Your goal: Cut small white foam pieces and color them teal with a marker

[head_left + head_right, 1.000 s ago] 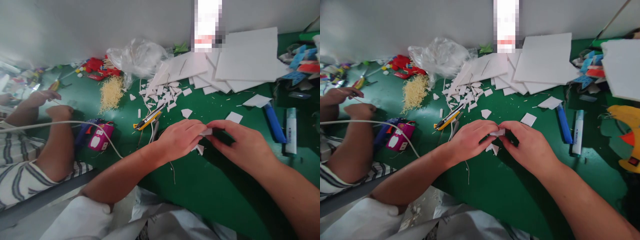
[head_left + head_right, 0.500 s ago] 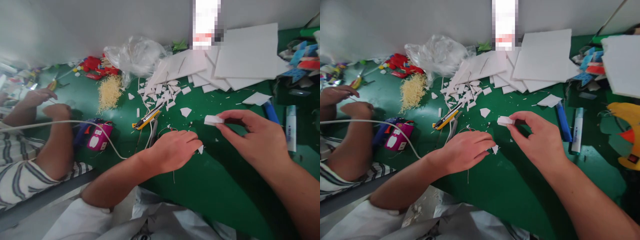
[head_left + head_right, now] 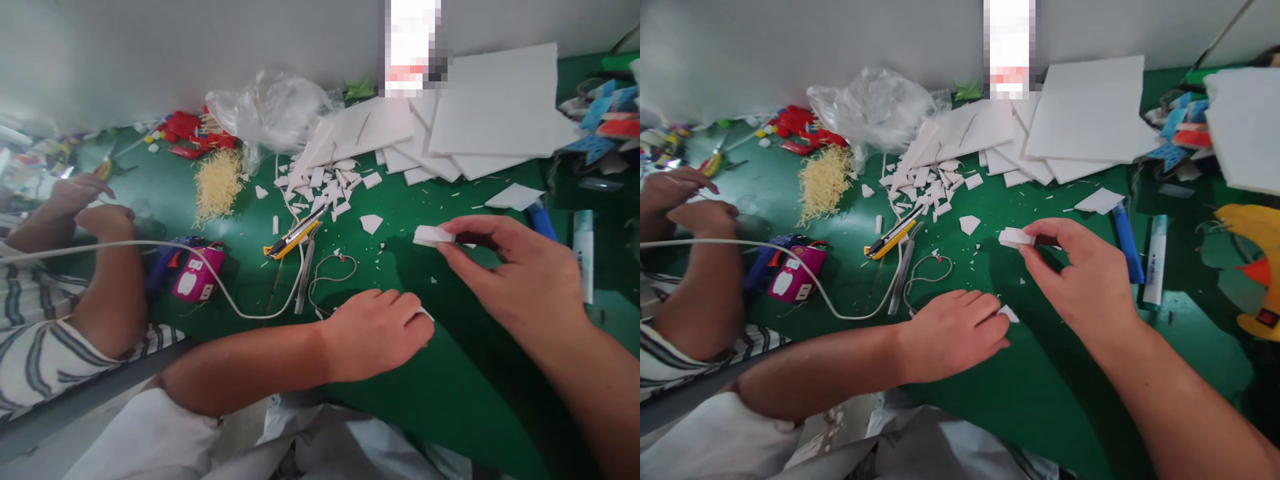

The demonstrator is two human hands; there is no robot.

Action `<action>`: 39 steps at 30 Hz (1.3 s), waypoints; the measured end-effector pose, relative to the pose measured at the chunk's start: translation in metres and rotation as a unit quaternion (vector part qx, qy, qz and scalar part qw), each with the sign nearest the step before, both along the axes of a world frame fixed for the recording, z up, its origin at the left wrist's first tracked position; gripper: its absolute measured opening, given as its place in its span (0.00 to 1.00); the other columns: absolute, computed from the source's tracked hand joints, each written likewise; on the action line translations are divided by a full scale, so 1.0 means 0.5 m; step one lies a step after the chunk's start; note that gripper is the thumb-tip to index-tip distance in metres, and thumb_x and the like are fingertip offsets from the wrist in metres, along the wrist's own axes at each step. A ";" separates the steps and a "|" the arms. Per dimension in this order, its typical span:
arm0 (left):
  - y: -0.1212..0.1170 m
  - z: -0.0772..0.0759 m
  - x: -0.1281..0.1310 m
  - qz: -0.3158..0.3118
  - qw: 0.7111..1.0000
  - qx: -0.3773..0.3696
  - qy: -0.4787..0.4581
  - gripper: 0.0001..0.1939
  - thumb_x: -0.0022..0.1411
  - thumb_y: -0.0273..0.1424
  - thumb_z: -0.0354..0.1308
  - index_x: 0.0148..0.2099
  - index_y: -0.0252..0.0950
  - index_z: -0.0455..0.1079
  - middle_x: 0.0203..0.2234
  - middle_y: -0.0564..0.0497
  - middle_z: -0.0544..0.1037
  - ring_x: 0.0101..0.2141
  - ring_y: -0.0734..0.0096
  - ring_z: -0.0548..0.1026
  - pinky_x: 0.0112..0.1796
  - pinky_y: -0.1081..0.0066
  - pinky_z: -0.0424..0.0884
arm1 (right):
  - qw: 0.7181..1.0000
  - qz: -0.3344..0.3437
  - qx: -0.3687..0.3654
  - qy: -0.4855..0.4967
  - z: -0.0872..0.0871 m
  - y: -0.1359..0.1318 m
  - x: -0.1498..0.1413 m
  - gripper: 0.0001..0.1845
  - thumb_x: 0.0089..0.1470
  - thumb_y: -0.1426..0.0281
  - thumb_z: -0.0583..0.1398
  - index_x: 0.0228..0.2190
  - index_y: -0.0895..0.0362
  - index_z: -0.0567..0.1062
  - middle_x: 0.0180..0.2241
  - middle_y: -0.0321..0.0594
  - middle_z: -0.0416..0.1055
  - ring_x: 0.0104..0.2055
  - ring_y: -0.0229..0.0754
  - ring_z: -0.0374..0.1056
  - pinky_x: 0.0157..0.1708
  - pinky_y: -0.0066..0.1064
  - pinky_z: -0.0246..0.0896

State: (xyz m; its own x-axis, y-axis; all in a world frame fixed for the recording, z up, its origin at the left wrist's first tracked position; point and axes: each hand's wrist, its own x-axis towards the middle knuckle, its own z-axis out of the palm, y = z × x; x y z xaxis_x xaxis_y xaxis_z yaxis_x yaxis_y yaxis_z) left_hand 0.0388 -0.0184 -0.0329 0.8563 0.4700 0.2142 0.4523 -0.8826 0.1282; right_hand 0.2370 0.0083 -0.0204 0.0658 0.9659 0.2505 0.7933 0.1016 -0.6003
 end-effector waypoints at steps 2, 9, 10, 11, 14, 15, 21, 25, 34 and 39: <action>0.018 0.004 -0.004 0.040 0.999 0.000 0.029 0.08 0.71 0.32 0.51 0.39 0.36 0.69 0.29 0.52 0.72 0.29 0.67 0.74 0.26 0.68 0.66 | 1.000 0.000 -0.001 0.002 0.002 0.002 -0.001 0.06 0.55 0.65 0.62 0.35 0.50 0.78 0.32 0.38 0.80 0.32 0.42 0.76 0.27 0.33 0.66; 0.099 0.032 -0.060 0.294 0.948 -0.014 0.124 0.06 0.68 0.31 0.56 0.41 0.34 0.70 0.36 0.46 0.76 0.34 0.64 0.77 0.30 0.70 0.67 | 1.000 -0.003 -0.003 0.020 -0.003 0.006 0.001 0.07 0.51 0.64 0.63 0.34 0.50 0.79 0.30 0.36 0.79 0.27 0.39 0.72 0.22 0.30 0.59; 0.101 0.032 -0.064 0.302 0.947 -0.014 0.105 0.05 0.67 0.30 0.57 0.41 0.34 0.70 0.36 0.47 0.77 0.34 0.65 0.77 0.31 0.70 0.67 | 1.000 -0.008 -0.004 0.021 -0.002 0.006 0.001 0.07 0.51 0.64 0.62 0.33 0.50 0.79 0.30 0.36 0.79 0.28 0.39 0.72 0.22 0.30 0.59; 0.100 0.032 -0.065 0.299 0.951 -0.017 0.081 0.04 0.67 0.30 0.57 0.41 0.34 0.70 0.36 0.47 0.76 0.35 0.65 0.77 0.31 0.70 0.68 | 1.000 -0.012 -0.008 0.022 -0.001 0.006 0.001 0.08 0.51 0.63 0.62 0.33 0.50 0.79 0.30 0.36 0.79 0.28 0.39 0.73 0.23 0.30 0.60; 0.077 0.028 -0.040 0.223 0.974 -0.047 0.001 0.06 0.68 0.33 0.57 0.41 0.34 0.69 0.36 0.49 0.76 0.37 0.67 0.77 0.35 0.71 0.70 | 0.998 -0.039 -0.019 0.033 0.004 0.008 0.000 0.09 0.50 0.62 0.63 0.33 0.50 0.79 0.31 0.37 0.79 0.31 0.41 0.74 0.27 0.32 0.62; 0.066 0.026 -0.026 0.174 0.982 -0.067 -0.001 0.08 0.69 0.35 0.56 0.42 0.35 0.69 0.36 0.49 0.76 0.37 0.67 0.77 0.34 0.71 0.70 | 0.998 -0.053 -0.022 0.038 0.006 0.009 -0.001 0.09 0.49 0.61 0.64 0.33 0.50 0.80 0.31 0.37 0.79 0.31 0.41 0.74 0.27 0.32 0.63; 0.022 -0.006 0.047 -0.008 1.000 -0.012 -0.005 0.09 0.71 0.31 0.50 0.40 0.36 0.69 0.31 0.52 0.72 0.28 0.71 0.74 0.27 0.70 0.67 | 0.995 -0.095 -0.002 0.008 -0.005 0.008 0.002 0.12 0.48 0.59 0.64 0.34 0.50 0.81 0.32 0.37 0.80 0.30 0.40 0.73 0.28 0.32 0.60; 0.039 -0.010 0.048 0.047 0.998 0.005 0.039 0.07 0.70 0.28 0.50 0.40 0.36 0.69 0.32 0.51 0.72 0.30 0.69 0.75 0.27 0.70 0.68 | 0.997 -0.069 0.024 -0.018 -0.014 0.007 0.004 0.12 0.49 0.58 0.63 0.34 0.49 0.81 0.32 0.37 0.80 0.31 0.40 0.73 0.26 0.33 0.59; 0.098 0.054 -0.006 0.318 0.924 -0.093 0.192 0.08 0.70 0.32 0.53 0.44 0.33 0.69 0.39 0.44 0.76 0.38 0.61 0.78 0.32 0.70 0.69 | 0.998 -0.065 0.004 -0.008 -0.001 0.011 0.000 0.12 0.48 0.58 0.62 0.32 0.50 0.80 0.30 0.37 0.80 0.28 0.39 0.70 0.24 0.32 0.56; 0.124 0.057 -0.058 0.416 0.886 -0.092 0.182 0.05 0.66 0.30 0.57 0.43 0.34 0.70 0.39 0.46 0.77 0.39 0.62 0.78 0.34 0.69 0.69 | 0.999 -0.050 0.000 -0.012 -0.006 0.012 0.003 0.13 0.49 0.56 0.61 0.32 0.50 0.80 0.29 0.37 0.79 0.27 0.39 0.69 0.24 0.32 0.56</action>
